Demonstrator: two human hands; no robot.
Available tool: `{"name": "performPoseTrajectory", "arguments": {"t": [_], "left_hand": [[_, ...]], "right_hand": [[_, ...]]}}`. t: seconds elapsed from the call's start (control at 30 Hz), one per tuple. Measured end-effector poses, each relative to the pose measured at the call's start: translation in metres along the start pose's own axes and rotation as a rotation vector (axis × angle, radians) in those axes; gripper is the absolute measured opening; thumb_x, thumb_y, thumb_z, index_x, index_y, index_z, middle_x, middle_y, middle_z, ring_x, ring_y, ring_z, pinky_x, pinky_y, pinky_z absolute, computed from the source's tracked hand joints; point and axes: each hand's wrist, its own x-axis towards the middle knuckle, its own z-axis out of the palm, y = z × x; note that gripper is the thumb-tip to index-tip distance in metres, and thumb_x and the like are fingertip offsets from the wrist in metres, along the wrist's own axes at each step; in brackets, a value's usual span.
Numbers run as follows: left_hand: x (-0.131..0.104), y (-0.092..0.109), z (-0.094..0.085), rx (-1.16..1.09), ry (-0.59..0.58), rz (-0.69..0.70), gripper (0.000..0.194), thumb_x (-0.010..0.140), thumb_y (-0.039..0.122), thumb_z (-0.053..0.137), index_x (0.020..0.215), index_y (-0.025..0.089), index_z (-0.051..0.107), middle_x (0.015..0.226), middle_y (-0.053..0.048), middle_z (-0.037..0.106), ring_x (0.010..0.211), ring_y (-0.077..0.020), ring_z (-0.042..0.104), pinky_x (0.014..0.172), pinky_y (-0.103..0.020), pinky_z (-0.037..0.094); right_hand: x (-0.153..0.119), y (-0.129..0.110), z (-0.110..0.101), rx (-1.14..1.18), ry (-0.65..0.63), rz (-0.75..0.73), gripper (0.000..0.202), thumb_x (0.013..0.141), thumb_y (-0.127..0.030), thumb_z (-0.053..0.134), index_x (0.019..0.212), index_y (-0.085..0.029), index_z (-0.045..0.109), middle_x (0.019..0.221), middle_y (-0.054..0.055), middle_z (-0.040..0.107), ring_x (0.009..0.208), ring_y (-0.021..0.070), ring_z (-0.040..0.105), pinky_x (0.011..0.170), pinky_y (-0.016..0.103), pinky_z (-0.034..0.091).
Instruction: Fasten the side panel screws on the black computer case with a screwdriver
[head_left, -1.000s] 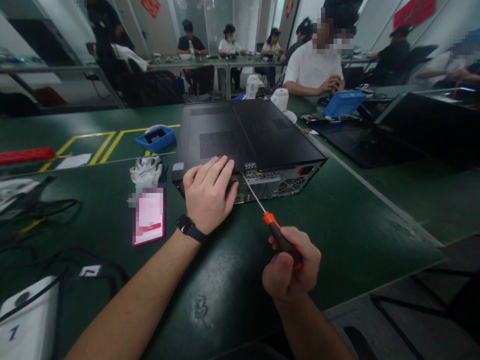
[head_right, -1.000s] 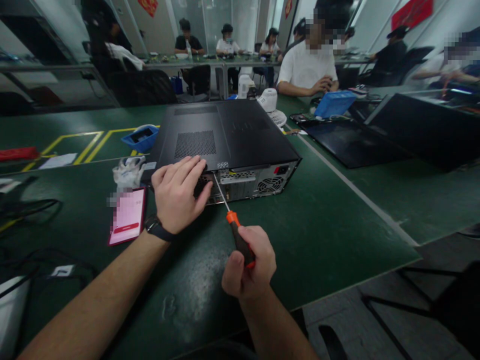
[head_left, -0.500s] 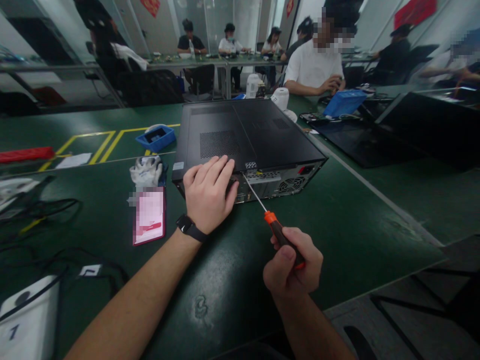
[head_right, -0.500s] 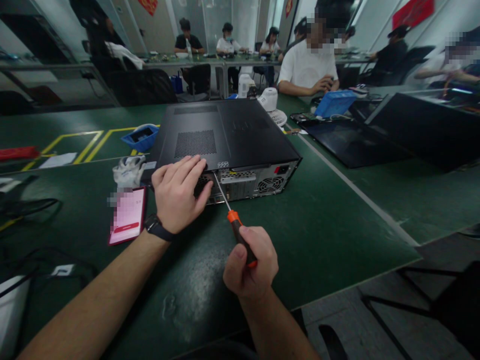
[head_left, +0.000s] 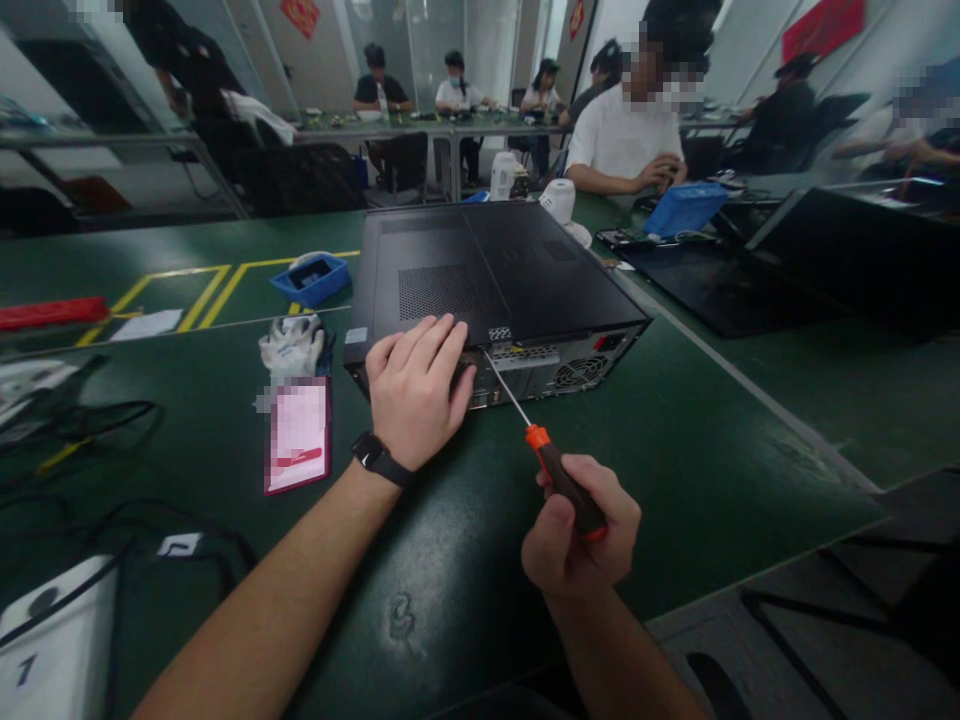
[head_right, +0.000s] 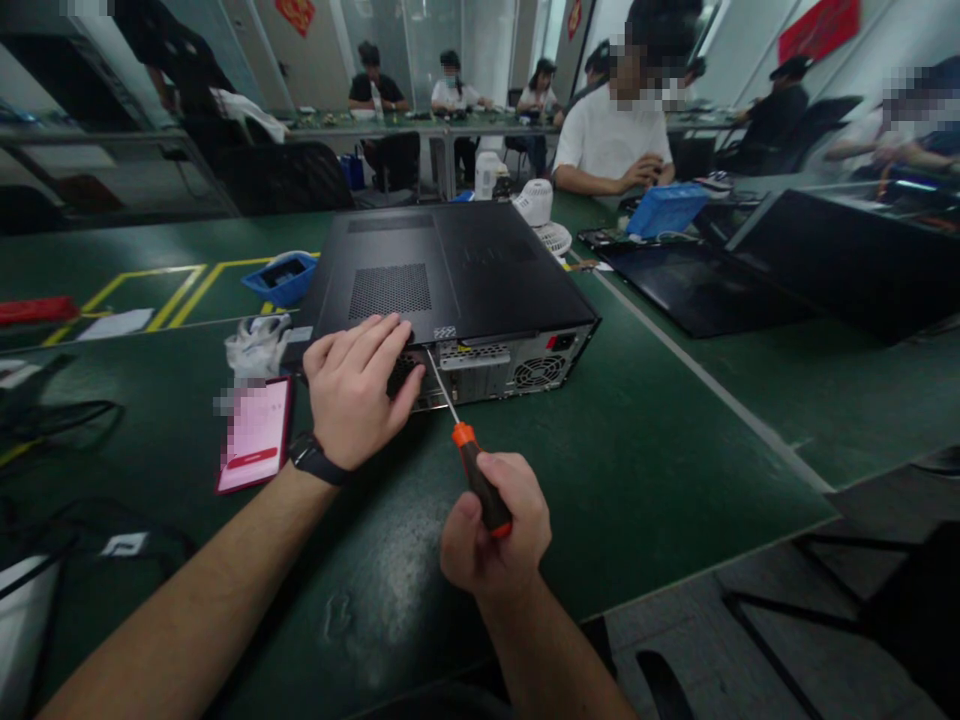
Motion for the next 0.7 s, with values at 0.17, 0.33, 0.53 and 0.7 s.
{"name": "performPoseTrajectory", "arguments": {"t": [0.17, 0.33, 0.53, 0.7], "left_hand": [[0.0, 0.0, 0.0, 0.0, 0.004, 0.002, 0.053, 0.099, 0.027, 0.064, 0.152, 0.024, 0.06, 0.153, -0.012, 0.066, 0.142, -0.0345, 0.061, 0.115, -0.056, 0.038], [0.0, 0.0, 0.0, 0.009, 0.01, 0.011, 0.051, 0.1, 0.028, 0.063, 0.151, 0.022, 0.06, 0.153, -0.012, 0.066, 0.142, -0.0334, 0.062, 0.114, -0.054, 0.039], [0.0, 0.0, 0.0, 0.008, 0.015, 0.012, 0.051, 0.1, 0.028, 0.064, 0.151, 0.023, 0.061, 0.152, -0.012, 0.067, 0.141, -0.0334, 0.062, 0.114, -0.054, 0.038], [0.001, 0.001, 0.0, 0.016, 0.022, 0.015, 0.048, 0.101, 0.029, 0.064, 0.148, 0.021, 0.062, 0.151, -0.012, 0.068, 0.14, -0.0328, 0.064, 0.113, -0.053, 0.04]], "right_hand": [[0.002, -0.001, -0.002, -0.061, -0.001, -0.039, 0.042, 0.095, -0.017, 0.063, 0.137, -0.016, 0.061, 0.11, 0.007, 0.073, 0.076, 0.015, 0.072, 0.064, 0.032, 0.064], [0.015, -0.005, -0.001, -0.064, -0.017, -0.089, 0.034, 0.093, -0.015, 0.063, 0.126, -0.015, 0.066, 0.1, 0.007, 0.073, 0.086, 0.0191, 0.07, 0.071, 0.036, 0.063], [0.003, 0.001, -0.003, -0.082, -0.014, -0.07, 0.036, 0.094, -0.01, 0.063, 0.129, -0.016, 0.065, 0.101, 0.006, 0.074, 0.074, 0.0145, 0.071, 0.063, 0.029, 0.061], [0.001, 0.003, 0.001, 0.046, -0.003, -0.037, 0.032, 0.097, -0.019, 0.057, 0.128, -0.013, 0.064, 0.102, 0.008, 0.07, 0.079, 0.0181, 0.071, 0.067, 0.036, 0.064]]}}
